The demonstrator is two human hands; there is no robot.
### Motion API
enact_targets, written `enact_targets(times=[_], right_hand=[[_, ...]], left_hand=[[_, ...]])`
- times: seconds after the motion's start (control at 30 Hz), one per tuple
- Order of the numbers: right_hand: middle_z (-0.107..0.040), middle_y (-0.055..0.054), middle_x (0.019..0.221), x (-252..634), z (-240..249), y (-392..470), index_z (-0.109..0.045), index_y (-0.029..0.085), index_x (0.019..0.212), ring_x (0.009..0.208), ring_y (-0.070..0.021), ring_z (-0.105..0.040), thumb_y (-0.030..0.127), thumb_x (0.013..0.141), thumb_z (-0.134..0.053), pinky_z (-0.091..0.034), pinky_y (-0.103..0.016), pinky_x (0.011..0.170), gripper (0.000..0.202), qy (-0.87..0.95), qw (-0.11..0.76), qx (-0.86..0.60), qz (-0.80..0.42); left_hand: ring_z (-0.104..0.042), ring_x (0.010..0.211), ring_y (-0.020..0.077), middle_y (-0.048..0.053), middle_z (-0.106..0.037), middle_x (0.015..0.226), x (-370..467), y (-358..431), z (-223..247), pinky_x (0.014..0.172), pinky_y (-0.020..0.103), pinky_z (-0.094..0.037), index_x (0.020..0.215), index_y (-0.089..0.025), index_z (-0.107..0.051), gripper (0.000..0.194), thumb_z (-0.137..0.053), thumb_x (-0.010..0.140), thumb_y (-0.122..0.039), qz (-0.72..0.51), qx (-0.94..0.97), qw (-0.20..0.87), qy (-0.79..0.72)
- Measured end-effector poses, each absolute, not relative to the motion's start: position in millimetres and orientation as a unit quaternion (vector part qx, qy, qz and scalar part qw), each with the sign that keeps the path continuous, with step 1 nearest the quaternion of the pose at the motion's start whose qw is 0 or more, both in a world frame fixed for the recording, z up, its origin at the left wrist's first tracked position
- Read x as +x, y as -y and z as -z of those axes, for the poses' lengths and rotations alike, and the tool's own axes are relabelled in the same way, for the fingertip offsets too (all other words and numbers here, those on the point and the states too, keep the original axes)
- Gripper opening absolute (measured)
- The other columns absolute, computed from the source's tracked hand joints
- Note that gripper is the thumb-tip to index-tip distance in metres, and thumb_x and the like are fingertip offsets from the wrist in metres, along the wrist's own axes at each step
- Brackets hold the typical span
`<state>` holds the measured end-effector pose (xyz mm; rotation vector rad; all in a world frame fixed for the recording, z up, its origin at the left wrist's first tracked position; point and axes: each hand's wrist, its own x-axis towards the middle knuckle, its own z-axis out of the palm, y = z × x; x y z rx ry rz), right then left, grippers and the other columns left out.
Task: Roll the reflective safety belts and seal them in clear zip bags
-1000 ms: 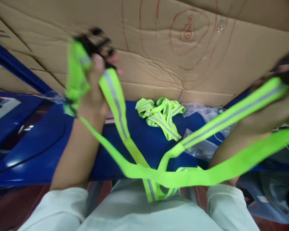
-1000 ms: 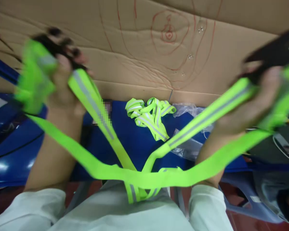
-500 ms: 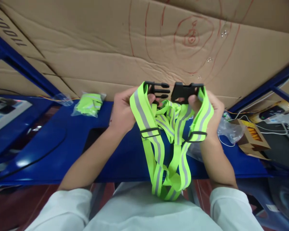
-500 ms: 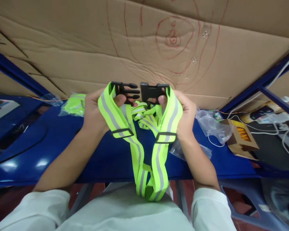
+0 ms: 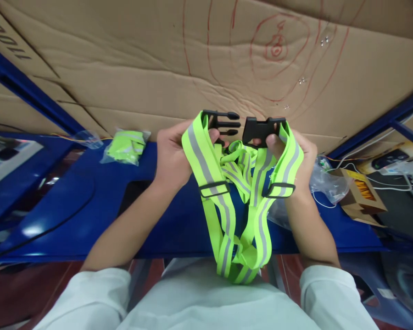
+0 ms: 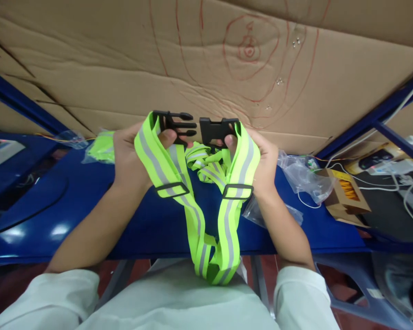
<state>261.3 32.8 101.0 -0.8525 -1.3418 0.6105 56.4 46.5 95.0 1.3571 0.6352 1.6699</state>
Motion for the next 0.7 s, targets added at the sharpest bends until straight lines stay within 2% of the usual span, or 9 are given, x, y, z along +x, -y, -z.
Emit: enact_targets(times=[0.17, 0.27, 0.37, 0.43, 0.53, 0.6, 0.7], right_hand=[[-0.08, -0.003, 0.095, 260.0, -99.7, -30.8, -0.081, 0.023, 0.101, 0.08, -0.0205, -0.074, 0.041, 0.086, -0.082, -0.061, -0.036, 0.079, 0.023, 0.6, 0.645, -0.4, -0.252], [-0.08, -0.001, 0.09, 256.9, -95.0, -30.8, -0.081, 0.025, 0.101, 0.079, -0.0208, -0.075, 0.043, 0.087, -0.082, -0.063, -0.036, 0.076, 0.023, 0.62, 0.626, -0.4, -0.253], [-0.08, 0.0, 0.088, 257.7, -91.5, -35.5, -0.081, 0.025, 0.099, 0.078, -0.0201, -0.075, 0.043, 0.088, -0.081, -0.062, -0.035, 0.074, 0.021, 0.631, 0.621, -0.389, -0.254], [-0.08, -0.001, 0.094, 264.2, -93.2, -41.1, -0.081, 0.025, 0.098, 0.083, -0.0205, -0.075, 0.043, 0.089, -0.079, -0.062, -0.037, 0.078, 0.02, 0.662, 0.594, -0.383, -0.249], [-0.078, -0.003, 0.118, 280.0, -103.1, -46.8, -0.079, 0.027, 0.115, 0.102, -0.0232, -0.074, 0.037, 0.088, -0.08, -0.06, -0.041, 0.093, 0.028, 0.716, 0.547, -0.364, -0.237], [-0.076, -0.004, 0.126, 287.4, -112.1, -42.5, -0.076, 0.031, 0.122, 0.11, -0.023, -0.07, 0.032, 0.091, -0.078, -0.057, -0.04, 0.098, 0.031, 0.702, 0.572, -0.368, -0.211], [-0.077, -0.003, 0.117, 282.5, -121.7, -22.1, -0.078, 0.033, 0.113, 0.105, -0.0211, -0.069, 0.033, 0.101, -0.066, -0.056, -0.037, 0.096, 0.016, 0.678, 0.593, -0.4, -0.169]], left_hand=[[-0.075, 0.073, 0.0168, 0.003, -0.08, 0.088, 58.4, -46.4, -90.4, 0.066, 0.028, -0.062, 0.098, -0.024, -0.086, 0.02, -0.089, 0.08, -0.034, -0.652, 0.577, 0.412, -0.268], [-0.072, 0.069, 0.0153, 0.0, -0.08, 0.083, 60.2, -47.9, -82.7, 0.061, 0.025, -0.058, 0.094, -0.025, -0.086, 0.018, -0.09, 0.078, -0.034, -0.641, 0.594, 0.395, -0.282], [-0.072, 0.073, 0.0172, -0.001, -0.079, 0.081, 60.4, -49.0, -79.1, 0.063, 0.026, -0.057, 0.092, -0.023, -0.085, 0.022, -0.091, 0.076, -0.037, -0.64, 0.607, 0.359, -0.305], [-0.073, 0.078, 0.0189, -0.001, -0.079, 0.083, 57.6, -49.0, -82.2, 0.067, 0.028, -0.057, 0.093, -0.021, -0.084, 0.025, -0.089, 0.078, -0.041, -0.633, 0.623, 0.33, -0.319], [-0.072, 0.08, 0.0166, -0.003, -0.079, 0.086, 47.0, -47.9, -93.2, 0.07, 0.028, -0.056, 0.096, -0.023, -0.083, 0.02, -0.086, 0.082, -0.038, -0.641, 0.65, 0.226, -0.34], [-0.072, 0.082, 0.0144, -0.005, -0.079, 0.09, 38.8, -46.1, -100.1, 0.073, 0.027, -0.054, 0.099, -0.025, -0.081, 0.013, -0.083, 0.087, -0.031, -0.653, 0.655, 0.114, -0.363], [-0.073, 0.094, 0.0144, -0.005, -0.079, 0.101, 36.2, -39.1, -101.4, 0.085, 0.028, -0.055, 0.108, -0.028, -0.079, 0.015, -0.076, 0.094, -0.024, -0.657, 0.659, -0.035, -0.363]])
